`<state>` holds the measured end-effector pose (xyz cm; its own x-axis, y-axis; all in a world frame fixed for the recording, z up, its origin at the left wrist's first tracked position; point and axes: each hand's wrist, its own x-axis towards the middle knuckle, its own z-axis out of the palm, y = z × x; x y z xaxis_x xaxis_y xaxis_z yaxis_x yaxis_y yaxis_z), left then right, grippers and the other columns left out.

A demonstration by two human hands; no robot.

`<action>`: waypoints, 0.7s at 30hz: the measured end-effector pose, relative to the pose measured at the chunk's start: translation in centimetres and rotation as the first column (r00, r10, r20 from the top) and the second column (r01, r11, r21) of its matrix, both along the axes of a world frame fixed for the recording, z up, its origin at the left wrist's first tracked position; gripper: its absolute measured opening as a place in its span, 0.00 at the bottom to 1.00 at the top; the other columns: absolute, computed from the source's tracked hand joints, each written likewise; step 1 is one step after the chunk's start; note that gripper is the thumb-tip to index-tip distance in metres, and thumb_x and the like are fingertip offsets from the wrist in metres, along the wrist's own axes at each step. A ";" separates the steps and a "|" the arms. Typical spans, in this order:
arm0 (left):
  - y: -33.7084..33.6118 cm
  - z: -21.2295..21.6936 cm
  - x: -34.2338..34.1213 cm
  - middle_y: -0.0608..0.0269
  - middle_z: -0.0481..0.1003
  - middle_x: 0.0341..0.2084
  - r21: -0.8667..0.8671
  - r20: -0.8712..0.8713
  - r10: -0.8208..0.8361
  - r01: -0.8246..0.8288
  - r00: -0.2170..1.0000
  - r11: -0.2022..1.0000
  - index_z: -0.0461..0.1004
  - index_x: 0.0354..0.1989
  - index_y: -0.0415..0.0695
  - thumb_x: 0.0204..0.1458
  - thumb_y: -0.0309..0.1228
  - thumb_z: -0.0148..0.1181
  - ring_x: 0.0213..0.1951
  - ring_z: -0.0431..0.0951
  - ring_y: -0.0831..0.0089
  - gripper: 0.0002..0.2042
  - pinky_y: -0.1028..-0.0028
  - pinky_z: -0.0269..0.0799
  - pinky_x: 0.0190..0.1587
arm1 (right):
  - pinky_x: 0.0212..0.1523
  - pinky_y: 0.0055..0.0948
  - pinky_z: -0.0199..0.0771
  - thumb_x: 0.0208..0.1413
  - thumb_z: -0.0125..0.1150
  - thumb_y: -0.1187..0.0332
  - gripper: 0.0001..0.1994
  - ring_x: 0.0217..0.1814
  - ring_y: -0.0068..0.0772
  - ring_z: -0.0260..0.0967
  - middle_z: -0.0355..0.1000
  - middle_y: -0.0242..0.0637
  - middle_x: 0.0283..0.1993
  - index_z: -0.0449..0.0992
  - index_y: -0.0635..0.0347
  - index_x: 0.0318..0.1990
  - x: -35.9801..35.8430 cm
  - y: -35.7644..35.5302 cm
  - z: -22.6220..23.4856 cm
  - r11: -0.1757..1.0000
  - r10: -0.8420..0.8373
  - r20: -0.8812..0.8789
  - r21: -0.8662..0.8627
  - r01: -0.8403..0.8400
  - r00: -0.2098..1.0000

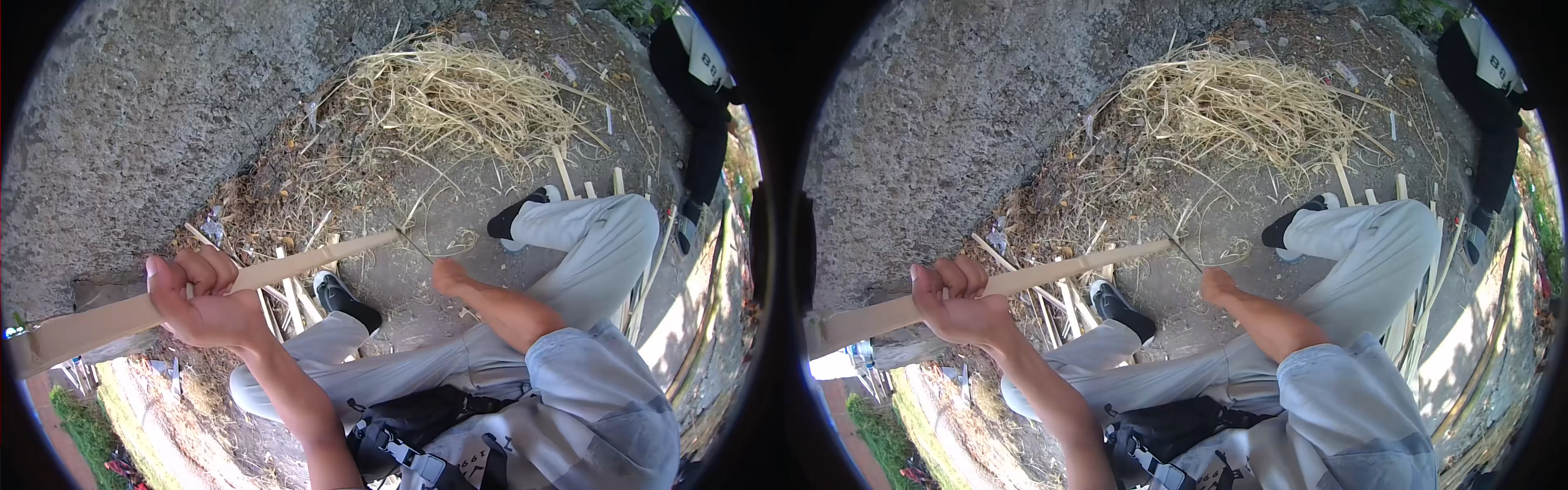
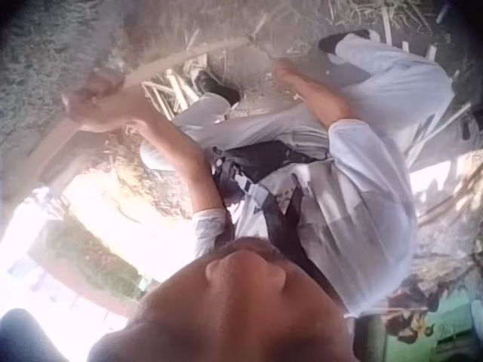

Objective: The person shaves and splits a piece of bamboo using a machete while sitting on the ground.

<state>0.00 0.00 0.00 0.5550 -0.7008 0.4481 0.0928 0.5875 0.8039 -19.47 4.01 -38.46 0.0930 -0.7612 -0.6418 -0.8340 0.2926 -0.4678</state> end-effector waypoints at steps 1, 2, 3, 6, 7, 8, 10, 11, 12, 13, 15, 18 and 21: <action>-0.2 -0.2 0.3 0.71 0.43 0.08 0.011 -0.016 0.065 -0.065 0.998 0.998 0.46 0.16 0.51 0.56 0.38 0.50 0.10 0.41 0.83 0.21 0.75 0.34 0.14 | 0.49 0.43 0.75 0.52 0.61 0.63 0.19 0.49 0.58 0.73 0.74 0.60 0.45 0.75 0.70 0.46 1.1 -0.5 0.7 1.000 0.009 0.052 0.004 -0.010 0.999; -0.5 -0.2 0.7 0.72 0.43 0.08 0.022 -0.034 0.130 -0.130 0.991 0.991 0.46 0.16 0.51 0.57 0.38 0.49 0.10 0.41 0.83 0.21 0.76 0.34 0.14 | 0.48 0.43 0.75 0.52 0.60 0.63 0.17 0.48 0.58 0.73 0.74 0.62 0.43 0.77 0.70 0.41 2.3 -0.9 1.4 1.000 0.021 0.102 0.006 -0.021 0.995; -0.7 -0.4 -0.8 0.72 0.43 0.08 0.003 -0.059 0.157 -0.157 0.986 0.988 0.46 0.16 0.51 0.57 0.38 0.49 0.10 0.41 0.83 0.21 0.76 0.34 0.14 | 0.48 0.43 0.75 0.52 0.60 0.63 0.17 0.48 0.58 0.73 0.74 0.62 0.43 0.77 0.70 0.41 0.9 -1.6 0.9 0.999 0.051 0.080 -0.016 -0.050 0.996; -1.3 0.2 -1.4 0.72 0.44 0.09 0.017 0.012 0.071 -0.071 0.997 0.997 0.45 0.17 0.50 0.59 0.35 0.45 0.11 0.42 0.83 0.20 0.77 0.34 0.14 | 0.44 0.44 0.74 0.52 0.60 0.63 0.15 0.41 0.59 0.75 0.74 0.62 0.33 0.78 0.72 0.33 1.7 -0.4 0.2 0.954 -0.182 0.134 -0.214 0.208 0.974; -0.9 0.4 -1.3 0.72 0.44 0.09 0.010 0.013 0.070 -0.070 0.997 0.998 0.45 0.17 0.50 0.59 0.35 0.45 0.11 0.42 0.83 0.20 0.77 0.34 0.14 | 0.44 0.45 0.75 0.53 0.60 0.63 0.16 0.42 0.59 0.75 0.75 0.61 0.34 0.78 0.72 0.33 1.5 -0.5 1.2 0.970 -0.141 0.175 -0.172 0.171 0.974; -0.6 0.4 -1.4 0.72 0.44 0.09 0.018 -0.025 0.091 -0.091 0.996 0.996 0.45 0.17 0.50 0.59 0.35 0.45 0.11 0.42 0.83 0.20 0.77 0.34 0.14 | 0.45 0.46 0.76 0.53 0.60 0.62 0.16 0.42 0.60 0.75 0.75 0.60 0.35 0.77 0.72 0.34 1.3 -0.5 2.1 0.983 -0.102 0.216 -0.130 0.133 0.971; 0.0 0.1 -0.9 0.72 0.44 0.10 0.002 -0.032 0.097 -0.097 0.995 0.995 0.46 0.17 0.50 0.61 0.37 0.45 0.12 0.43 0.83 0.21 0.77 0.36 0.15 | 0.44 0.47 0.76 0.54 0.59 0.62 0.16 0.41 0.60 0.75 0.75 0.60 0.34 0.77 0.71 0.34 0.9 0.0 4.4 0.981 -0.044 0.212 -0.174 0.082 0.976; -0.1 -0.1 -0.6 0.72 0.44 0.10 0.001 -0.033 0.096 -0.096 0.995 0.995 0.46 0.17 0.50 0.61 0.37 0.45 0.12 0.43 0.83 0.21 0.77 0.36 0.15 | 0.43 0.47 0.75 0.55 0.58 0.63 0.15 0.40 0.61 0.75 0.75 0.60 0.33 0.77 0.71 0.33 0.7 0.2 5.6 0.976 0.017 0.206 -0.214 0.028 0.979; 0.0 0.1 -0.4 0.73 0.44 0.10 0.003 -0.029 0.125 -0.125 0.992 0.992 0.45 0.17 0.50 0.61 0.37 0.45 0.12 0.43 0.83 0.21 0.77 0.35 0.15 | 0.43 0.47 0.75 0.55 0.58 0.63 0.15 0.40 0.61 0.75 0.75 0.60 0.33 0.77 0.71 0.33 0.9 0.5 7.3 0.977 0.020 0.205 -0.214 0.024 0.979; 0.0 0.1 -0.5 0.73 0.44 0.10 0.007 -0.026 0.150 -0.150 0.988 0.989 0.45 0.17 0.50 0.61 0.37 0.44 0.12 0.42 0.83 0.21 0.77 0.35 0.15 | 0.42 0.48 0.75 0.56 0.57 0.63 0.15 0.38 0.61 0.74 0.75 0.59 0.32 0.77 0.71 0.32 1.5 0.6 9.4 0.969 0.024 0.279 -0.243 0.046 0.960; 0.0 0.3 -1.1 0.73 0.44 0.10 0.013 -0.029 0.162 -0.161 0.986 0.987 0.45 0.17 0.51 0.61 0.36 0.44 0.12 0.43 0.82 0.21 0.77 0.35 0.15 | 0.39 0.49 0.74 0.58 0.55 0.62 0.16 0.34 0.62 0.74 0.74 0.59 0.29 0.77 0.70 0.31 2.8 0.9 13.5 0.948 0.041 0.418 -0.302 0.097 0.907; 0.1 0.4 -1.4 0.72 0.44 0.10 0.010 -0.043 0.194 -0.193 0.980 0.981 0.45 0.16 0.51 0.61 0.36 0.44 0.12 0.43 0.82 0.21 0.77 0.35 0.15 | 0.36 0.50 0.73 0.60 0.53 0.60 0.18 0.32 0.63 0.73 0.73 0.60 0.26 0.77 0.70 0.30 5.3 0.9 18.8 0.916 0.080 0.517 -0.375 0.141 0.852; 0.3 1.1 -2.6 0.73 0.44 0.10 0.063 -0.008 0.271 -0.270 0.962 0.961 0.45 0.16 0.51 0.60 0.36 0.44 0.12 0.44 0.82 0.21 0.76 0.36 0.16 | 0.34 0.51 0.73 0.61 0.51 0.58 0.20 0.30 0.64 0.72 0.72 0.61 0.24 0.76 0.69 0.29 6.7 1.1 16.2 0.911 0.087 0.526 -0.385 0.145 0.846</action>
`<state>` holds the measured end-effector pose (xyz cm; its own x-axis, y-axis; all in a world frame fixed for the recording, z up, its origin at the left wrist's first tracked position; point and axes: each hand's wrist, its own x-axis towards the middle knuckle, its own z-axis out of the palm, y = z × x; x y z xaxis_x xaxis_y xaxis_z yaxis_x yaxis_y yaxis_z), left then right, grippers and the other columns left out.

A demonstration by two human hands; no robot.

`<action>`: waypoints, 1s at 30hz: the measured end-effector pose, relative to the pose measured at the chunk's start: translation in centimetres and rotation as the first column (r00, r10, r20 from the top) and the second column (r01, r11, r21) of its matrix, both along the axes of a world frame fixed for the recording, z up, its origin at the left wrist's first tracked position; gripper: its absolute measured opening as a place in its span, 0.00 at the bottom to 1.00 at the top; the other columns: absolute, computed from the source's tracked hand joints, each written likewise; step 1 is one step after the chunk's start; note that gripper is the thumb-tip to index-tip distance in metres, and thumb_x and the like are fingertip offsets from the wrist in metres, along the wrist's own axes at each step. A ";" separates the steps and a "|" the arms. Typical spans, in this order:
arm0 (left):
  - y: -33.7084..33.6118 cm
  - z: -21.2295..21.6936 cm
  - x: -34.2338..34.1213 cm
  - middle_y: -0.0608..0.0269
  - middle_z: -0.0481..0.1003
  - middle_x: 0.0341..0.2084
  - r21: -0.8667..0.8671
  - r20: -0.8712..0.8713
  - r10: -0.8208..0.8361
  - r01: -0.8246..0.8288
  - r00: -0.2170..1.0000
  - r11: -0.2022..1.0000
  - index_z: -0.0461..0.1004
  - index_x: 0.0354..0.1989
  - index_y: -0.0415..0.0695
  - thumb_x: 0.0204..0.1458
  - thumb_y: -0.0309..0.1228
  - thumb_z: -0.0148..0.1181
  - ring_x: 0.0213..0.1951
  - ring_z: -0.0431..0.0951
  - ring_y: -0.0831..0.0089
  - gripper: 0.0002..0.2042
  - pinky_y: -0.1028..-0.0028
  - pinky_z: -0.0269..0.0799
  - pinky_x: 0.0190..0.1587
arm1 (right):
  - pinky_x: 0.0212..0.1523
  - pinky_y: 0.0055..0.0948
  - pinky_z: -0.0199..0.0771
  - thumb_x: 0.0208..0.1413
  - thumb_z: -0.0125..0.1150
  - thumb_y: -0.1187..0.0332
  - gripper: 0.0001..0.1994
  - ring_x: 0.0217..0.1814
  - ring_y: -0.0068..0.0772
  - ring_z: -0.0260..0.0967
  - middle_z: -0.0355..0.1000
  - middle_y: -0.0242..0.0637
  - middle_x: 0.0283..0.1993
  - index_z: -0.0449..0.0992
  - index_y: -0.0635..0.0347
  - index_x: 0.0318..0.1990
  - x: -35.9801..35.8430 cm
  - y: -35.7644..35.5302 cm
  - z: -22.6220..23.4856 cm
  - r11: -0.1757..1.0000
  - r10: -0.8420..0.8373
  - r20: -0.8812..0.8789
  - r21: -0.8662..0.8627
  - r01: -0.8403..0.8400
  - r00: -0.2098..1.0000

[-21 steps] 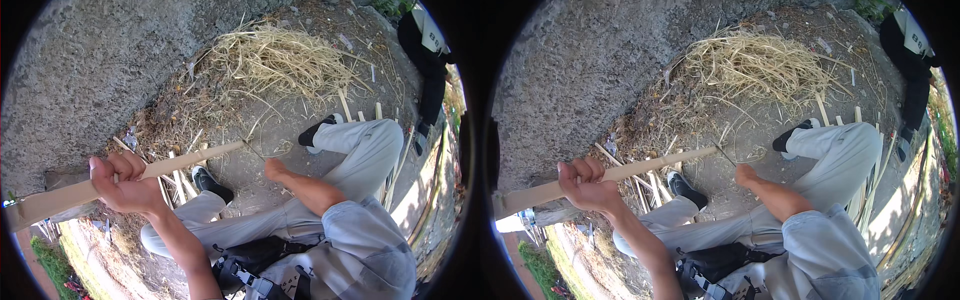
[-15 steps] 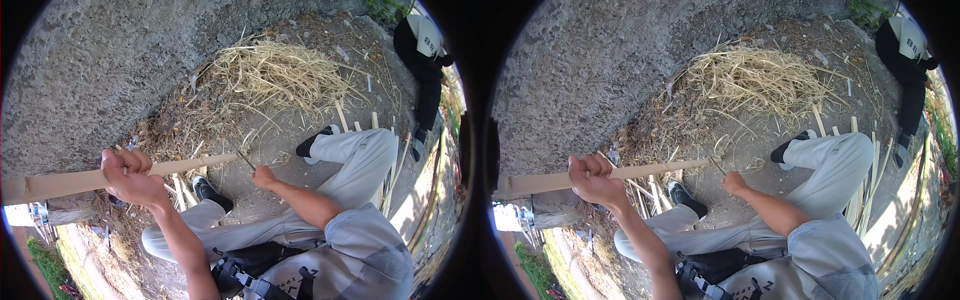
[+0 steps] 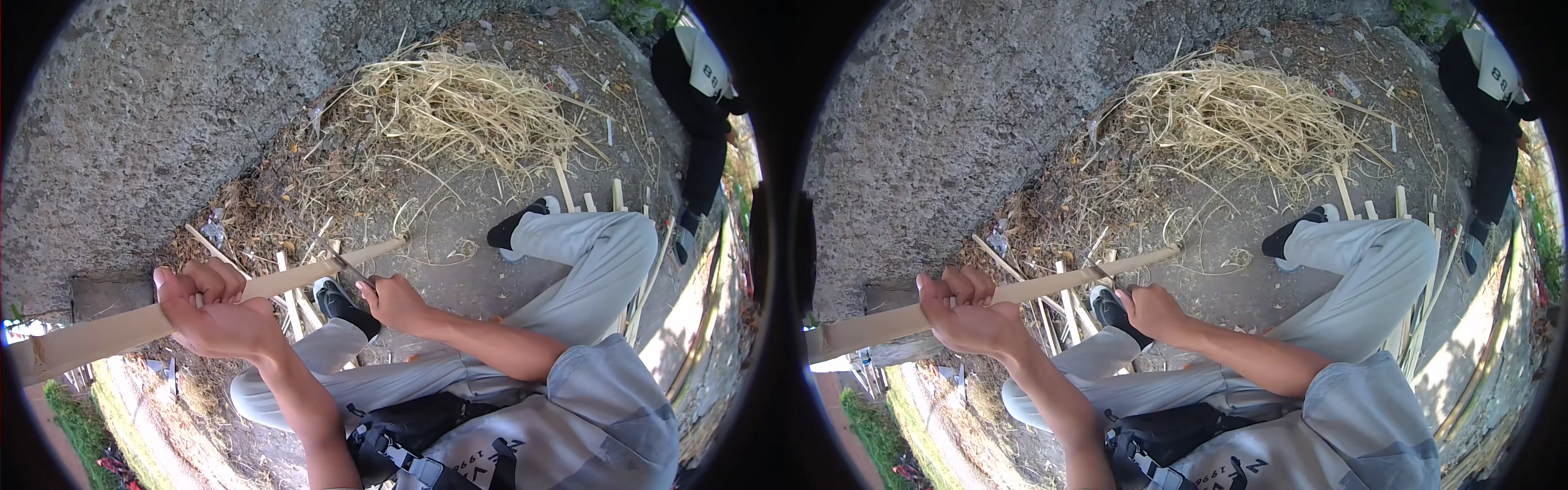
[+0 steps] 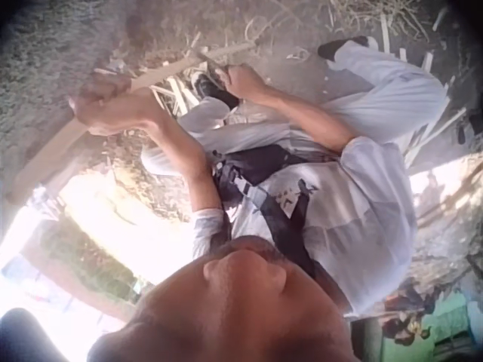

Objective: The person shaves and splits a piece of bamboo using a machete while sitting on the ground.

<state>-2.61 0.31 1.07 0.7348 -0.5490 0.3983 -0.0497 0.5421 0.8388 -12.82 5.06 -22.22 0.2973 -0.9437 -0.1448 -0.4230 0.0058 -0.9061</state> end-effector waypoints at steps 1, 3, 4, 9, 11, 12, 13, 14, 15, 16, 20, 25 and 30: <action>-0.1 0.4 -0.3 0.73 0.44 0.10 0.049 0.038 0.058 -0.060 0.998 0.997 0.45 0.16 0.51 0.60 0.36 0.44 0.13 0.44 0.82 0.21 0.76 0.36 0.17 | 0.33 0.52 0.72 0.62 0.50 0.58 0.21 0.29 0.64 0.72 0.71 0.61 0.23 0.76 0.70 0.29 0.5 -0.2 -0.6 1.000 0.005 -0.030 0.024 -0.004 1.000; -0.9 0.3 1.1 0.73 0.44 0.10 0.055 0.010 0.106 -0.107 0.994 0.993 0.45 0.17 0.51 0.60 0.36 0.44 0.13 0.44 0.82 0.21 0.75 0.36 0.17 | 0.32 0.52 0.72 0.63 0.49 0.58 0.22 0.29 0.64 0.72 0.71 0.61 0.23 0.76 0.70 0.28 1.1 -0.7 -1.1 1.000 0.012 -0.069 0.020 -0.011 0.998; -0.8 0.2 2.4 0.73 0.44 0.10 0.071 -0.019 0.162 -0.160 0.987 0.985 0.45 0.17 0.51 0.60 0.37 0.44 0.13 0.44 0.82 0.21 0.75 0.36 0.18 | 0.32 0.52 0.72 0.63 0.48 0.57 0.22 0.28 0.64 0.72 0.72 0.60 0.24 0.76 0.70 0.27 1.3 -0.4 -0.7 0.999 0.028 -0.110 0.025 -0.025 0.993; -0.1 -1.4 3.9 0.74 0.43 0.11 0.019 -0.063 0.112 -0.111 0.992 0.994 0.45 0.16 0.51 0.60 0.37 0.44 0.14 0.42 0.82 0.21 0.75 0.35 0.18 | 0.32 0.54 0.72 0.64 0.47 0.58 0.22 0.28 0.65 0.72 0.72 0.60 0.24 0.75 0.71 0.28 1.1 0.2 3.5 0.999 0.038 -0.145 -0.018 -0.041 0.989; 0.7 -1.2 3.1 0.74 0.43 0.11 -0.021 -0.052 0.085 -0.086 0.995 0.996 0.45 0.16 0.51 0.60 0.37 0.44 0.13 0.42 0.82 0.21 0.75 0.34 0.18 | 0.33 0.54 0.72 0.64 0.47 0.58 0.21 0.29 0.65 0.72 0.72 0.61 0.24 0.74 0.71 0.30 0.8 0.8 7.3 0.998 0.047 -0.100 0.053 -0.042 0.994; 1.0 -0.9 2.5 0.74 0.43 0.10 -0.053 -0.033 0.059 -0.061 0.998 0.997 0.45 0.16 0.51 0.60 0.37 0.45 0.13 0.41 0.82 0.21 0.75 0.34 0.17 | 0.33 0.54 0.72 0.64 0.47 0.58 0.21 0.29 0.65 0.72 0.72 0.61 0.24 0.74 0.71 0.30 0.8 0.9 6.9 0.998 0.042 -0.106 0.053 -0.036 0.993; 1.1 -0.6 1.6 0.73 0.43 0.10 -0.045 -0.038 0.063 -0.064 0.997 0.997 0.45 0.16 0.51 0.61 0.36 0.45 0.13 0.41 0.82 0.21 0.75 0.35 0.17 | 0.33 0.55 0.72 0.64 0.47 0.58 0.21 0.29 0.66 0.72 0.71 0.61 0.24 0.74 0.71 0.30 0.9 1.0 5.6 1.000 0.014 -0.093 -0.007 -0.014 0.996; 1.1 -0.5 0.8 0.73 0.43 0.10 -0.039 -0.045 0.055 -0.057 0.997 0.998 0.45 0.16 0.51 0.61 0.36 0.45 0.13 0.41 0.82 0.21 0.75 0.35 0.17 | 0.32 0.55 0.72 0.64 0.46 0.59 0.22 0.29 0.66 0.72 0.71 0.62 0.23 0.74 0.72 0.29 0.9 0.9 3.8 0.998 -0.013 -0.078 -0.067 0.008 0.997; 1.3 -0.2 0.3 0.73 0.43 0.10 -0.023 -0.023 0.048 -0.049 0.999 0.999 0.45 0.16 0.51 0.61 0.36 0.44 0.13 0.41 0.82 0.21 0.75 0.35 0.17 | 0.32 0.56 0.72 0.65 0.46 0.59 0.22 0.28 0.67 0.71 0.71 0.61 0.23 0.74 0.71 0.28 0.5 0.9 1.1 0.997 -0.050 -0.120 -0.061 0.043 0.991; 1.3 -0.1 -0.1 0.73 0.42 0.10 -0.010 0.000 0.040 -0.040 0.999 0.999 0.45 0.16 0.51 0.61 0.36 0.44 0.13 0.41 0.82 0.21 0.75 0.35 0.17 | 0.32 0.56 0.72 0.65 0.46 0.59 0.22 0.28 0.67 0.71 0.71 0.61 0.23 0.74 0.71 0.28 -0.2 1.0 -1.7 0.997 -0.059 -0.123 -0.057 0.052 0.991; 0.3 -1.0 0.3 0.72 0.42 0.10 0.010 -0.039 0.100 -0.100 0.994 0.995 0.46 0.16 0.50 0.62 0.36 0.43 0.13 0.41 0.82 0.21 0.75 0.35 0.17 | 0.32 0.56 0.72 0.64 0.46 0.60 0.21 0.28 0.67 0.71 0.70 0.61 0.22 0.74 0.70 0.29 -1.0 -1.6 -3.6 0.996 -0.067 -0.169 0.042 0.075 0.983; -0.3 -0.2 1.0 0.73 0.42 0.11 0.003 -0.006 0.126 -0.126 0.992 0.992 0.44 0.15 0.51 0.61 0.35 0.44 0.13 0.42 0.82 0.22 0.75 0.35 0.18 | 0.30 0.54 0.73 0.64 0.46 0.59 0.23 0.26 0.67 0.71 0.71 0.60 0.21 0.77 0.71 0.27 1.5 0.9 -1.0 0.991 -0.105 -0.069 -0.086 0.099 0.992; -0.9 -0.7 3.9 0.73 0.42 0.11 0.050 -0.045 0.211 -0.209 0.976 0.977 0.44 0.15 0.52 0.62 0.37 0.42 0.14 0.43 0.82 0.22 0.74 0.35 0.18 | 0.29 0.55 0.72 0.64 0.46 0.59 0.21 0.25 0.68 0.71 0.70 0.63 0.21 0.75 0.71 0.29 0.5 -0.4 -5.4 1.000 -0.019 -0.173 -0.008 0.018 0.985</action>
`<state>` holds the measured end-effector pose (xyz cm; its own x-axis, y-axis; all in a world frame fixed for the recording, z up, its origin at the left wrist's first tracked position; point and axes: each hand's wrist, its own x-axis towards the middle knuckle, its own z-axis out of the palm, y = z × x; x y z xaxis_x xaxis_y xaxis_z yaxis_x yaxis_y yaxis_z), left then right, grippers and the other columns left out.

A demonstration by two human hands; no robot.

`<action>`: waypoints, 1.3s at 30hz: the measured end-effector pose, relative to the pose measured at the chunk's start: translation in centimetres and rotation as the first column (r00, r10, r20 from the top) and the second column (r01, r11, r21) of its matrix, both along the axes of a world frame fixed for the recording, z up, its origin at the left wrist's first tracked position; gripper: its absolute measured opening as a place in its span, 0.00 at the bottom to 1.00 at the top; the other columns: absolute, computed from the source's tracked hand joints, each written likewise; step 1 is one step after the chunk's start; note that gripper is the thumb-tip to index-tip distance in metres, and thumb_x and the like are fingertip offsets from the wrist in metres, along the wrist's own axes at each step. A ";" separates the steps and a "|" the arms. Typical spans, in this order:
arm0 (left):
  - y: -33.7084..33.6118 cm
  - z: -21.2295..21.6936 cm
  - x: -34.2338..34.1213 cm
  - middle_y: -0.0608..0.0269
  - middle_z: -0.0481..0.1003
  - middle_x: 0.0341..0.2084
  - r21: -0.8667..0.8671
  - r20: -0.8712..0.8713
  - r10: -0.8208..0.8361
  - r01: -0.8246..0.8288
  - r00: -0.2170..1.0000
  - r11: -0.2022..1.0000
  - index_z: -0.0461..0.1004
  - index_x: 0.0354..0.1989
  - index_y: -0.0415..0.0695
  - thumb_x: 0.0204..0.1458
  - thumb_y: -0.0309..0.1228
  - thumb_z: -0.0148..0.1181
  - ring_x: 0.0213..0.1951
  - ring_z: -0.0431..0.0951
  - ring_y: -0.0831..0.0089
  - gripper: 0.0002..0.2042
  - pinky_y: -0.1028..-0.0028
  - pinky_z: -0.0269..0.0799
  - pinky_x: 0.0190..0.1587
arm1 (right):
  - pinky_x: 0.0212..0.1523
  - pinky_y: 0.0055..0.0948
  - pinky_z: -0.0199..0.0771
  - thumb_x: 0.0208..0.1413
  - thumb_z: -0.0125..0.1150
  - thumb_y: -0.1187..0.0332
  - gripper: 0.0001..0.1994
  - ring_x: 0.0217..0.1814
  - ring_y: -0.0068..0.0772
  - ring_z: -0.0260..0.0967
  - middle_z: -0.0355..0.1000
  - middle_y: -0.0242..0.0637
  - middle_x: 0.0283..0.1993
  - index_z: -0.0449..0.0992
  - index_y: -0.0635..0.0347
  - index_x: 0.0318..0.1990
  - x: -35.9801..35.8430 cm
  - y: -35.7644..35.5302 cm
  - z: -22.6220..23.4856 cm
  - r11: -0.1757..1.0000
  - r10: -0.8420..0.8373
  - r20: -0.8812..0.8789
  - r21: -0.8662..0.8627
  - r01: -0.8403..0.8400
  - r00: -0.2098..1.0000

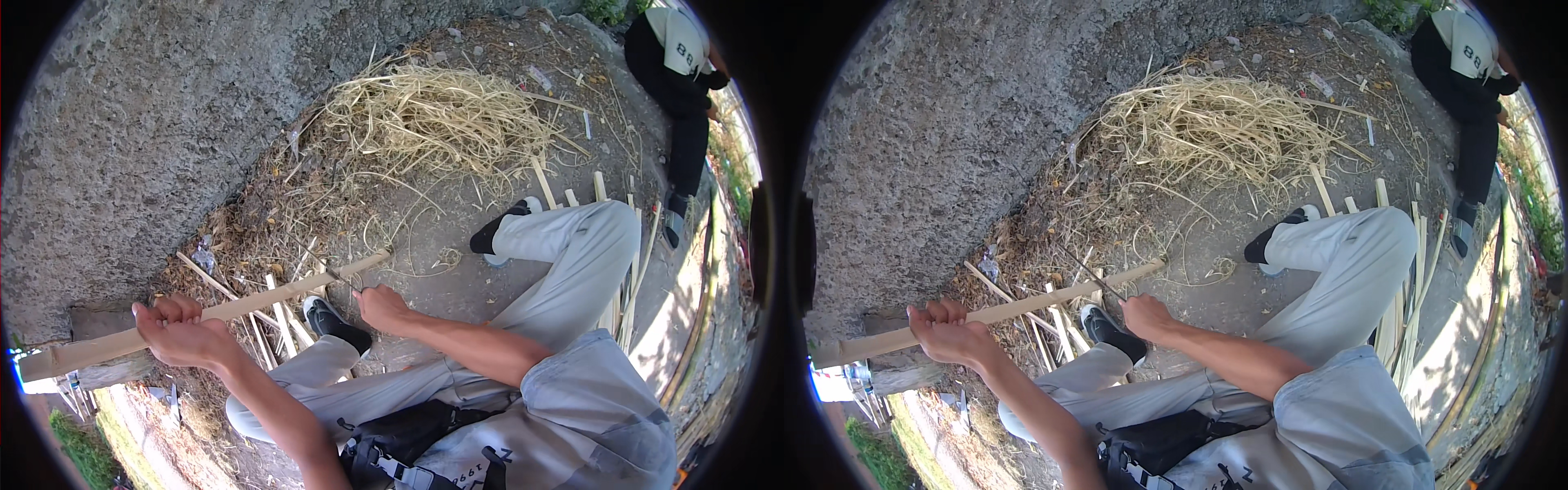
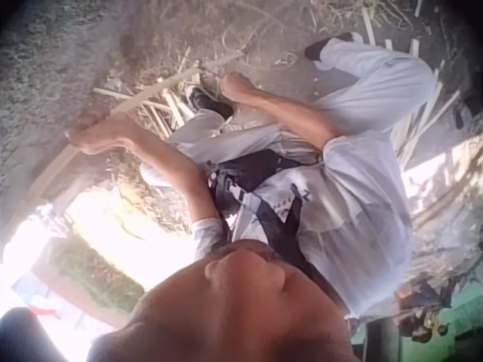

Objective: The person shaves and splits a piece of bamboo using a machete while sitting on the ground.

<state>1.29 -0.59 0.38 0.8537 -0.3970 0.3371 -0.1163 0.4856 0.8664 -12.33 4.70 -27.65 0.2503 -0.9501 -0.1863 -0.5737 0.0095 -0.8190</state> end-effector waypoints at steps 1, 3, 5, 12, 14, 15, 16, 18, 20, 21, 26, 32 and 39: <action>-0.4 -0.2 0.4 0.74 0.43 0.11 0.000 0.006 0.018 -0.018 1.000 1.000 0.44 0.15 0.52 0.61 0.37 0.43 0.14 0.43 0.82 0.22 0.74 0.35 0.18 | 0.29 0.55 0.72 0.64 0.46 0.59 0.21 0.26 0.68 0.71 0.70 0.63 0.21 0.75 0.70 0.29 0.2 -0.1 0.3 1.000 -0.019 0.009 0.008 0.019 1.000; -0.7 -0.4 0.7 0.74 0.43 0.11 -0.009 0.016 0.032 -0.032 0.999 0.999 0.45 0.16 0.53 0.61 0.37 0.44 0.14 0.43 0.82 0.21 0.74 0.35 0.18 | 0.30 0.54 0.73 0.64 0.46 0.58 0.22 0.26 0.67 0.71 0.70 0.63 0.21 0.75 0.70 0.29 0.7 -0.3 1.6 0.999 -0.042 0.022 0.009 0.042 0.999; 0.0 -0.6 0.1 0.74 0.43 0.10 -0.026 -0.018 -0.012 0.012 1.000 1.000 0.45 0.16 0.53 0.61 0.37 0.45 0.14 0.43 0.81 0.21 0.74 0.35 0.18 | 0.31 0.55 0.73 0.64 0.45 0.58 0.21 0.27 0.67 0.71 0.71 0.63 0.22 0.75 0.70 0.30 0.9 0.7 4.8 0.999 -0.037 0.064 0.012 0.036 0.997; 0.9 0.4 -2.9 0.73 0.42 0.10 -0.042 0.032 -0.009 0.010 0.999 0.999 0.45 0.16 0.53 0.61 0.37 0.46 0.13 0.43 0.81 0.22 0.75 0.35 0.18 | 0.37 0.53 0.75 0.61 0.48 0.61 0.19 0.35 0.66 0.73 0.73 0.65 0.30 0.77 0.72 0.32 -2.1 -0.4 -5.0 0.983 -0.049 -0.113 0.172 0.068 0.992; 0.5 -0.2 -2.8 0.72 0.43 0.10 -0.074 0.011 -0.042 0.043 0.999 0.996 0.45 0.16 0.52 0.61 0.36 0.46 0.13 0.43 0.81 0.22 0.75 0.35 0.18 | 0.39 0.52 0.76 0.60 0.49 0.63 0.18 0.37 0.64 0.74 0.73 0.66 0.33 0.77 0.72 0.30 -2.3 -1.5 -5.2 0.977 -0.064 -0.133 0.195 0.089 0.989; 0.4 -0.2 -2.9 0.72 0.43 0.10 -0.071 0.005 -0.027 0.027 1.000 0.997 0.45 0.16 0.52 0.61 0.36 0.46 0.13 0.43 0.81 0.22 0.75 0.35 0.18 | 0.38 0.53 0.75 0.61 0.48 0.62 0.19 0.35 0.65 0.73 0.73 0.65 0.30 0.77 0.72 0.32 -1.8 -1.2 -4.7 0.983 -0.080 -0.119 0.157 0.098 0.990; 0.0 0.2 -3.1 0.72 0.43 0.10 -0.053 0.014 -0.018 0.019 1.000 0.998 0.46 0.16 0.52 0.61 0.36 0.46 0.13 0.43 0.81 0.22 0.75 0.35 0.18 | 0.36 0.55 0.74 0.63 0.46 0.60 0.20 0.33 0.66 0.73 0.73 0.63 0.28 0.77 0.72 0.34 -1.4 -1.2 -3.5 0.987 -0.095 -0.103 0.116 0.107 0.990; -0.5 0.4 -3.0 0.72 0.44 0.10 -0.037 0.023 -0.006 0.007 1.000 0.999 0.46 0.16 0.52 0.61 0.36 0.46 0.13 0.43 0.81 0.22 0.75 0.35 0.18 | 0.35 0.54 0.74 0.63 0.47 0.61 0.20 0.32 0.66 0.73 0.72 0.63 0.28 0.76 0.73 0.34 -0.3 -0.8 0.1 0.996 -0.060 -0.035 0.069 0.063 0.998; -0.1 0.5 -2.2 0.73 0.44 0.10 -0.046 0.032 -0.048 0.050 0.998 0.998 0.46 0.16 0.52 0.61 0.36 0.46 0.13 0.43 0.81 0.22 0.75 0.35 0.18 | 0.35 0.54 0.74 0.62 0.47 0.61 0.19 0.31 0.66 0.73 0.72 0.63 0.27 0.76 0.73 0.34 0.0 0.2 0.9 0.998 -0.041 0.038 0.043 0.039 0.998; -0.1 0.5 -2.2 0.73 0.44 0.10 -0.037 0.034 -0.050 0.052 0.998 0.998 0.46 0.16 0.52 0.61 0.36 0.46 0.13 0.43 0.81 0.22 0.75 0.35 0.18 | 0.37 0.54 0.75 0.61 0.49 0.62 0.18 0.34 0.65 0.73 0.72 0.64 0.29 0.77 0.71 0.33 -0.1 0.2 0.1 0.998 -0.046 -0.004 0.050 0.046 0.999; -0.5 0.2 -2.8 0.73 0.44 0.10 -0.029 0.003 0.006 -0.006 1.000 1.000 0.47 0.16 0.52 0.60 0.35 0.45 0.13 0.44 0.82 0.20 0.75 0.36 0.18 | 0.41 0.53 0.74 0.61 0.50 0.61 0.18 0.35 0.65 0.74 0.73 0.63 0.30 0.77 0.70 0.34 -5.4 -0.1 -12.9 0.958 -0.074 -0.247 0.253 0.138 0.966; -0.7 0.7 -2.6 0.73 0.45 0.11 0.005 0.029 0.049 -0.049 0.998 0.999 0.47 0.18 0.50 0.61 0.35 0.45 0.14 0.44 0.80 0.19 0.74 0.37 0.18 | 0.44 0.51 0.75 0.60 0.50 0.60 0.17 0.41 0.60 0.75 0.75 0.61 0.37 0.79 0.66 0.38 -3.5 -1.3 -8.2 0.955 -0.008 -0.204 0.289 0.068 0.979; -1.2 0.6 -2.4 0.72 0.45 0.11 -0.042 0.025 0.001 0.000 1.000 0.999 0.47 0.19 0.49 0.61 0.35 0.46 0.14 0.45 0.81 0.19 0.74 0.37 0.18 | 0.44 0.52 0.74 0.61 0.49 0.61 0.17 0.41 0.61 0.74 0.74 0.62 0.36 0.78 0.68 0.37 -8.7 0.5 -16.2 0.952 0.073 -0.387 0.302 0.051 0.919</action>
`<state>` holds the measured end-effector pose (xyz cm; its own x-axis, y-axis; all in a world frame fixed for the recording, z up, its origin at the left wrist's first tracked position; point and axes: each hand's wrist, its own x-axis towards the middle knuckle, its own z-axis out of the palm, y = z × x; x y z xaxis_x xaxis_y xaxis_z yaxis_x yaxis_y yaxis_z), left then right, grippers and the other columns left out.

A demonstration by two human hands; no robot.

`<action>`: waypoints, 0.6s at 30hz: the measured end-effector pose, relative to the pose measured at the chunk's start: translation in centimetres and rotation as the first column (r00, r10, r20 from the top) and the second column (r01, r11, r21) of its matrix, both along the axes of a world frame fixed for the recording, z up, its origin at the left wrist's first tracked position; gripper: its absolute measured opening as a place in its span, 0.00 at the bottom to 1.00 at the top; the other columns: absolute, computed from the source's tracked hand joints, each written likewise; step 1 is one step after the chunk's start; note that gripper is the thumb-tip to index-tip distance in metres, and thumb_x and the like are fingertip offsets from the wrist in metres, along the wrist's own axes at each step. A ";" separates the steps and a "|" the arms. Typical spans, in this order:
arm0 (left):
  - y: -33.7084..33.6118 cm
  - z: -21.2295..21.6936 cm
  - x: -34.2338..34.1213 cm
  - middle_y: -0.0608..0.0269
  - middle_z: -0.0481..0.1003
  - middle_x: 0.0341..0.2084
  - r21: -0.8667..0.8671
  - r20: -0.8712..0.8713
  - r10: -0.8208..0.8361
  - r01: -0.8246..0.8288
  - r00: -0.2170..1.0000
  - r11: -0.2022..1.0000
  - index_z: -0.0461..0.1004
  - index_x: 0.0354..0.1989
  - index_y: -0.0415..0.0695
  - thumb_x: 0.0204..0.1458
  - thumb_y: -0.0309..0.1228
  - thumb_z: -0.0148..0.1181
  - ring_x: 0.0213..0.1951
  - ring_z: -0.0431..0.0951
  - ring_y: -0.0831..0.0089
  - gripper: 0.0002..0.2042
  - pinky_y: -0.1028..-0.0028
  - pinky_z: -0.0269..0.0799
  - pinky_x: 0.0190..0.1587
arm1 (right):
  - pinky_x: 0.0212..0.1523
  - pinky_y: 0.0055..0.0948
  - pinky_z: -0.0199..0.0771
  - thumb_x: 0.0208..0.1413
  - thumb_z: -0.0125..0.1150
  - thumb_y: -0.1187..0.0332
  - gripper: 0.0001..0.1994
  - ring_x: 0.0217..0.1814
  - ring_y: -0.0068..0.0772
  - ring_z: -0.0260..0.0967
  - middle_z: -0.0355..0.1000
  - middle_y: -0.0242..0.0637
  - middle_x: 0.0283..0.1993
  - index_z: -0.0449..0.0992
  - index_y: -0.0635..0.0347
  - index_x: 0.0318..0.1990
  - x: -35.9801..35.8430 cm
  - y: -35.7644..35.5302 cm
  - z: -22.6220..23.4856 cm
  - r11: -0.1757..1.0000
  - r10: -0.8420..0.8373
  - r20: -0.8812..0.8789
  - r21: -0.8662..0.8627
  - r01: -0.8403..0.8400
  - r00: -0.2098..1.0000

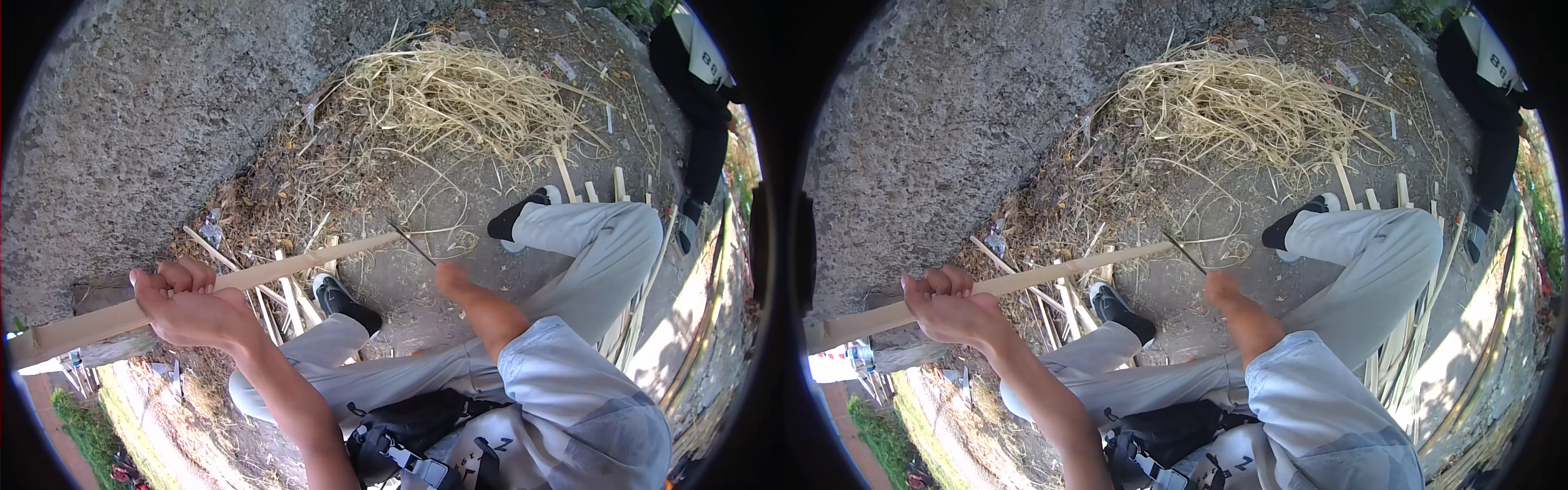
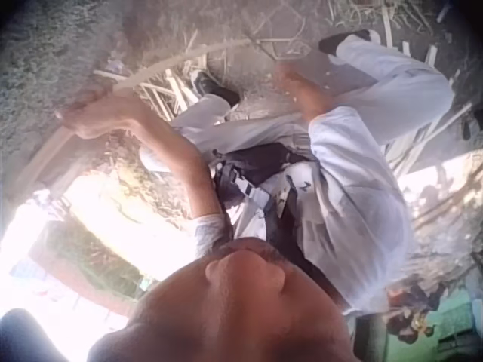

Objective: The person shaves and splits a piece of bamboo using a machete while sitting on the ground.

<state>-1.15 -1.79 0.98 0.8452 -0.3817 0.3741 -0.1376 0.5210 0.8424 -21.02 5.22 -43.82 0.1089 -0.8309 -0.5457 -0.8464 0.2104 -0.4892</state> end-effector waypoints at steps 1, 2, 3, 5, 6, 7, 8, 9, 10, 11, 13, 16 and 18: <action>0.2 -0.4 0.0 0.72 0.45 0.11 0.006 -0.002 -0.010 0.010 1.000 1.000 0.47 0.19 0.49 0.61 0.34 0.45 0.14 0.45 0.81 0.19 0.74 0.37 0.18 | 0.44 0.52 0.74 0.61 0.49 0.61 0.17 0.41 0.61 0.74 0.74 0.62 0.36 0.78 0.68 0.37 0.1 -0.3 -0.3 1.000 -0.008 0.003 -0.008 0.008 1.000; 0.1 -0.6 0.0 0.71 0.45 0.11 0.012 -0.006 -0.023 0.023 1.000 1.000 0.47 0.19 0.49 0.61 0.34 0.45 0.14 0.45 0.81 0.19 0.75 0.38 0.18 | 0.43 0.52 0.74 0.61 0.48 0.59 0.18 0.40 0.63 0.73 0.74 0.61 0.34 0.78 0.69 0.36 0.3 -0.6 -0.5 0.999 -0.034 0.027 -0.039 0.035 0.999; 0.0 -0.3 -0.3 0.71 0.45 0.11 0.009 -0.007 -0.007 0.007 1.000 1.000 0.47 0.19 0.49 0.61 0.34 0.45 0.14 0.45 0.81 0.19 0.75 0.38 0.18 | 0.43 0.52 0.74 0.62 0.47 0.58 0.20 0.39 0.65 0.73 0.74 0.61 0.33 0.77 0.70 0.34 0.1 -0.8 -0.6 0.997 -0.033 0.049 -0.064 0.036 0.998; 0.4 0.3 -0.5 0.71 0.46 0.11 0.008 0.023 0.069 -0.070 0.997 0.998 0.48 0.19 0.49 0.61 0.34 0.45 0.13 0.45 0.81 0.18 0.75 0.38 0.17 | 0.42 0.53 0.74 0.62 0.47 0.58 0.20 0.39 0.65 0.73 0.74 0.61 0.33 0.77 0.69 0.33 2.1 -0.4 2.9 0.997 -0.025 0.121 -0.073 0.034 0.992; 0.6 0.3 -0.3 0.71 0.46 0.11 0.014 0.020 0.075 -0.075 0.997 0.997 0.48 0.19 0.49 0.61 0.34 0.45 0.13 0.45 0.81 0.18 0.75 0.38 0.17 | 0.42 0.53 0.73 0.62 0.48 0.58 0.21 0.38 0.65 0.73 0.74 0.60 0.33 0.77 0.69 0.32 3.3 -0.8 5.0 0.992 -0.054 0.189 -0.102 0.074 0.981; 0.4 0.2 -0.4 0.71 0.46 0.10 0.023 0.027 0.081 -0.081 0.996 0.996 0.48 0.19 0.50 0.61 0.34 0.44 0.13 0.45 0.81 0.18 0.75 0.38 0.17 | 0.42 0.53 0.73 0.62 0.48 0.58 0.21 0.38 0.65 0.73 0.74 0.60 0.33 0.77 0.69 0.32 4.1 -1.0 5.7 0.992 -0.056 0.185 -0.101 0.075 0.981; 0.3 0.1 -0.4 0.72 0.46 0.10 0.031 0.036 0.087 -0.088 0.996 0.996 0.48 0.19 0.50 0.61 0.34 0.44 0.13 0.45 0.81 0.18 0.75 0.38 0.17 | 0.41 0.53 0.73 0.62 0.47 0.57 0.21 0.38 0.64 0.73 0.74 0.60 0.32 0.77 0.69 0.30 4.9 -1.1 6.3 0.985 -0.062 0.260 -0.139 0.101 0.964; 0.3 -0.1 0.0 0.72 0.46 0.10 0.033 0.034 0.085 -0.086 0.996 0.996 0.48 0.19 0.50 0.61 0.34 0.44 0.13 0.45 0.81 0.18 0.75 0.38 0.17 | 0.41 0.54 0.74 0.62 0.47 0.57 0.21 0.38 0.63 0.73 0.74 0.60 0.32 0.77 0.69 0.29 5.1 -1.1 6.3 0.976 -0.067 0.333 -0.174 0.130 0.941; 0.4 -0.3 0.9 0.72 0.46 0.10 0.033 0.030 0.090 -0.091 0.995 0.995 0.48 0.19 0.50 0.61 0.33 0.44 0.13 0.45 0.82 0.18 0.75 0.37 0.17 | 0.41 0.54 0.74 0.62 0.47 0.57 0.21 0.38 0.63 0.73 0.74 0.60 0.32 0.77 0.69 0.29 5.1 -1.2 6.0 0.976 -0.069 0.332 -0.172 0.132 0.941; 0.3 -0.5 1.5 0.72 0.45 0.10 0.033 0.028 0.096 -0.097 0.995 0.995 0.48 0.19 0.50 0.61 0.33 0.44 0.13 0.45 0.82 0.18 0.75 0.37 0.17 | 0.43 0.53 0.73 0.62 0.47 0.57 0.21 0.39 0.63 0.73 0.74 0.60 0.32 0.77 0.69 0.31 5.1 -1.4 5.8 0.979 -0.052 0.312 -0.172 0.111 0.949; 0.1 -0.2 1.8 0.72 0.45 0.11 0.040 0.011 0.104 -0.105 0.994 0.994 0.48 0.19 0.50 0.61 0.33 0.44 0.13 0.45 0.82 0.18 0.75 0.37 0.17 | 0.45 0.51 0.73 0.62 0.47 0.57 0.21 0.40 0.63 0.73 0.74 0.60 0.32 0.77 0.69 0.32 4.2 -1.3 3.1 0.981 -0.044 0.287 -0.167 0.095 0.957; 0.1 -0.4 1.9 0.72 0.45 0.11 0.032 -0.025 0.098 -0.097 0.995 0.995 0.49 0.21 0.49 0.61 0.33 0.44 0.13 0.45 0.81 0.17 0.75 0.36 0.17 | 0.45 0.52 0.72 0.63 0.47 0.56 0.22 0.39 0.64 0.73 0.74 0.61 0.33 0.77 0.70 0.33 1.2 -1.4 -1.6 0.964 0.268 0.053 -0.016 -0.267 0.962; -0.3 -0.5 2.0 0.72 0.45 0.11 0.025 -0.040 0.101 -0.100 0.994 0.995 0.49 0.21 0.49 0.61 0.33 0.44 0.13 0.45 0.81 0.16 0.75 0.36 0.17 | 0.42 0.52 0.73 0.63 0.45 0.54 0.24 0.37 0.62 0.73 0.75 0.58 0.32 0.78 0.69 0.31 1.6 -0.3 -1.6 0.987 -0.104 0.067 -0.120 0.111 0.992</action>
<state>0.90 -2.07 0.51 0.8944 -0.3016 0.3302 -0.1533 0.4870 0.8599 -19.43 4.89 -45.39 0.0450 -0.9000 -0.4336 -0.7905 0.2333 -0.5663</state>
